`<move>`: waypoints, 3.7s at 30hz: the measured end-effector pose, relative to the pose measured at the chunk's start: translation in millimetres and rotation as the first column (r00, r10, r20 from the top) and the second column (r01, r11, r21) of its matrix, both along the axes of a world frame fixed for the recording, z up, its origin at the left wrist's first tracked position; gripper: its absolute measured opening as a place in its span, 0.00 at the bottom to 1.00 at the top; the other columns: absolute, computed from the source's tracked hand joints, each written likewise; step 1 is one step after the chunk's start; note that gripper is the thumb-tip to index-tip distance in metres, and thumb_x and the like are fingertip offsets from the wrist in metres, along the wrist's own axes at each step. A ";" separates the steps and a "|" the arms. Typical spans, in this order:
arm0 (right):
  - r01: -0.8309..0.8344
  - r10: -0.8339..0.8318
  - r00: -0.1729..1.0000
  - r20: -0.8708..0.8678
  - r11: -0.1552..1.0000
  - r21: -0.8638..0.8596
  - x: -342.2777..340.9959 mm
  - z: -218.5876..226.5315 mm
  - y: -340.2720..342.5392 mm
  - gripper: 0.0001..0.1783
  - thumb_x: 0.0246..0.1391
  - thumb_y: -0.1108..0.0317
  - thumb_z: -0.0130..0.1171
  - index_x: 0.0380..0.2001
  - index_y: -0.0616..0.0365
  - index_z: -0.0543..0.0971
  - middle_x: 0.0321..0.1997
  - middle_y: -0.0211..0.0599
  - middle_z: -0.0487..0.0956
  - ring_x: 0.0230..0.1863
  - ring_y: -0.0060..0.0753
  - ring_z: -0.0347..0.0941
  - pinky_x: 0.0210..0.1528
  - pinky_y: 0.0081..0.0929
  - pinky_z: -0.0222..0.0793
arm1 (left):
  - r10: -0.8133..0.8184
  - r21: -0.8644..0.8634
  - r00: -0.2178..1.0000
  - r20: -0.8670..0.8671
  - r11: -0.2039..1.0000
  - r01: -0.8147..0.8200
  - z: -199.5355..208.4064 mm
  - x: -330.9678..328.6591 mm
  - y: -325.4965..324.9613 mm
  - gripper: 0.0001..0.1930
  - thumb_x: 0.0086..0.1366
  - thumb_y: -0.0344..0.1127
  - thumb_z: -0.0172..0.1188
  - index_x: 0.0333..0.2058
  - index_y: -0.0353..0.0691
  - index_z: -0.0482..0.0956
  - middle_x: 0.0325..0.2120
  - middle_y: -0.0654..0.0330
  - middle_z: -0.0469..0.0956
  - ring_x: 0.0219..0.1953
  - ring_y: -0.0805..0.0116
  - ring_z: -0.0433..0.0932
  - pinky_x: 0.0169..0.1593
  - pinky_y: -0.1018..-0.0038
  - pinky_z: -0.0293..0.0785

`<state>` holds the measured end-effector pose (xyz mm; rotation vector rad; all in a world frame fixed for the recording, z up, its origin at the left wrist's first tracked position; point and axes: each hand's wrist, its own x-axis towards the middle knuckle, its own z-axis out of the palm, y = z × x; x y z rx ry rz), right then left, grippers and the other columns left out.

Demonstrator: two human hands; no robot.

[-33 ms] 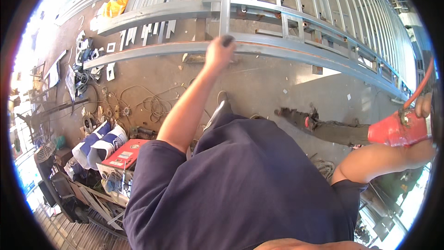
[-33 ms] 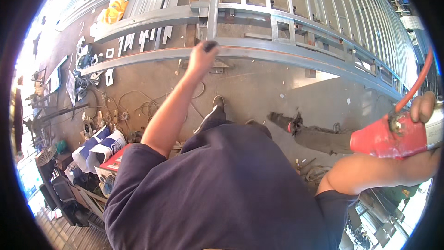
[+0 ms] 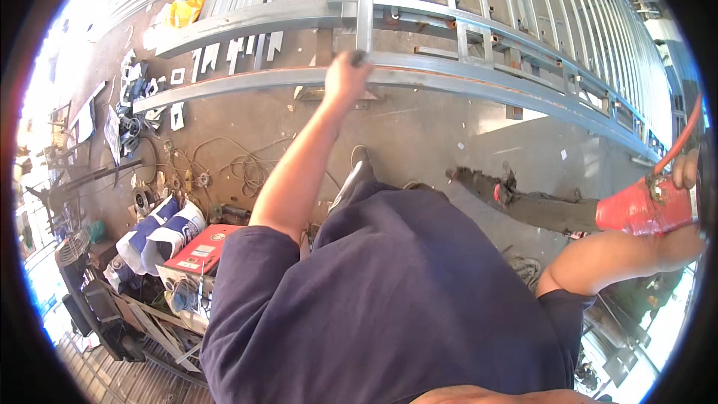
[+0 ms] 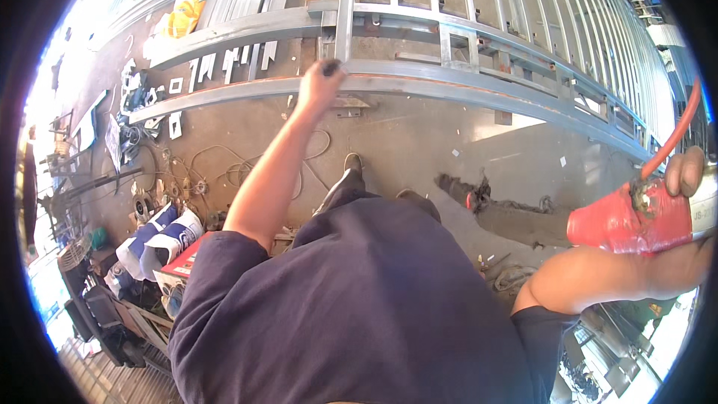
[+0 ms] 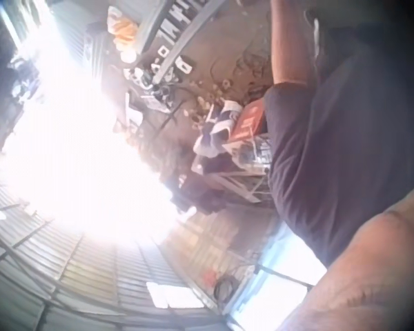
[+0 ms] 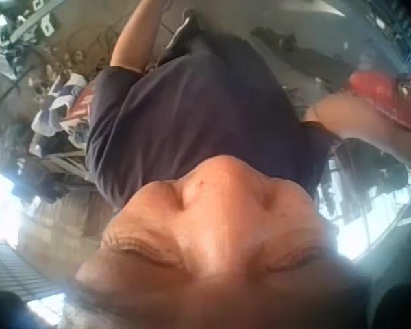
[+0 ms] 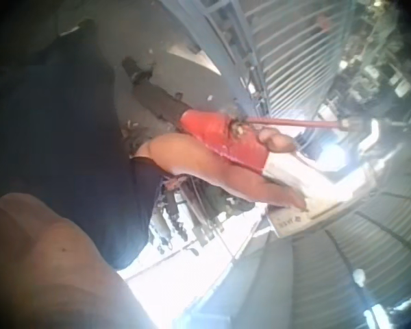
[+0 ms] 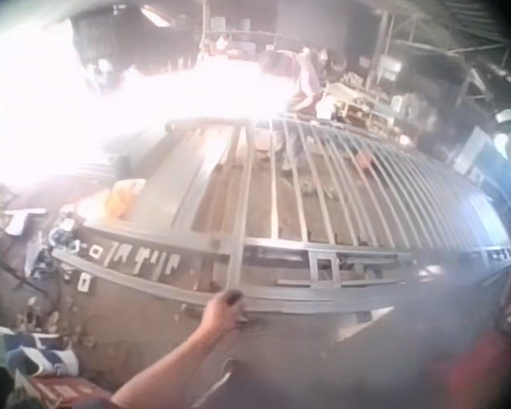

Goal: The person welds a metal frame using a handheld welding gun, moving along joints and seams to join metal pieces. Sparks are visible during welding as the person repositions the frame and continues along different sections.

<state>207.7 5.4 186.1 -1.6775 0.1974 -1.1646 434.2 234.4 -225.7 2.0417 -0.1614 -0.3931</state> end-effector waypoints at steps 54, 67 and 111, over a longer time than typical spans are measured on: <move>-0.520 0.686 0.702 -0.190 0.676 0.523 123.7 -217.6 -65.8 0.20 0.75 0.57 0.54 0.55 0.65 0.74 0.37 0.36 0.80 0.35 0.24 0.78 0.40 0.27 0.75 | -0.484 -0.135 0.875 -0.001 0.867 0.479 12.3 -72.5 -27.3 0.48 0.58 0.38 0.78 0.74 0.38 0.62 0.71 0.46 0.66 0.74 0.56 0.64 0.74 0.60 0.63; -0.454 0.801 0.598 -0.002 0.341 0.823 256.0 -185.9 -111.9 0.22 0.68 0.53 0.64 0.51 0.61 0.75 0.40 0.45 0.83 0.35 0.41 0.81 0.38 0.43 0.81 | -0.097 -0.401 0.881 -0.464 0.909 -0.111 -32.1 -268.5 -94.6 0.22 0.61 0.41 0.74 0.50 0.35 0.80 0.46 0.55 0.82 0.52 0.69 0.77 0.57 0.66 0.75; 0.393 0.935 0.198 0.296 -0.352 0.850 296.5 -388.9 -122.1 0.29 0.75 0.50 0.46 0.53 0.72 0.73 0.39 0.41 0.79 0.40 0.33 0.79 0.45 0.34 0.79 | 0.638 0.108 0.744 -0.198 0.768 -0.631 190.8 -273.2 -211.9 0.15 0.47 0.41 0.72 0.29 0.35 0.84 0.25 0.56 0.83 0.26 0.55 0.80 0.36 0.67 0.72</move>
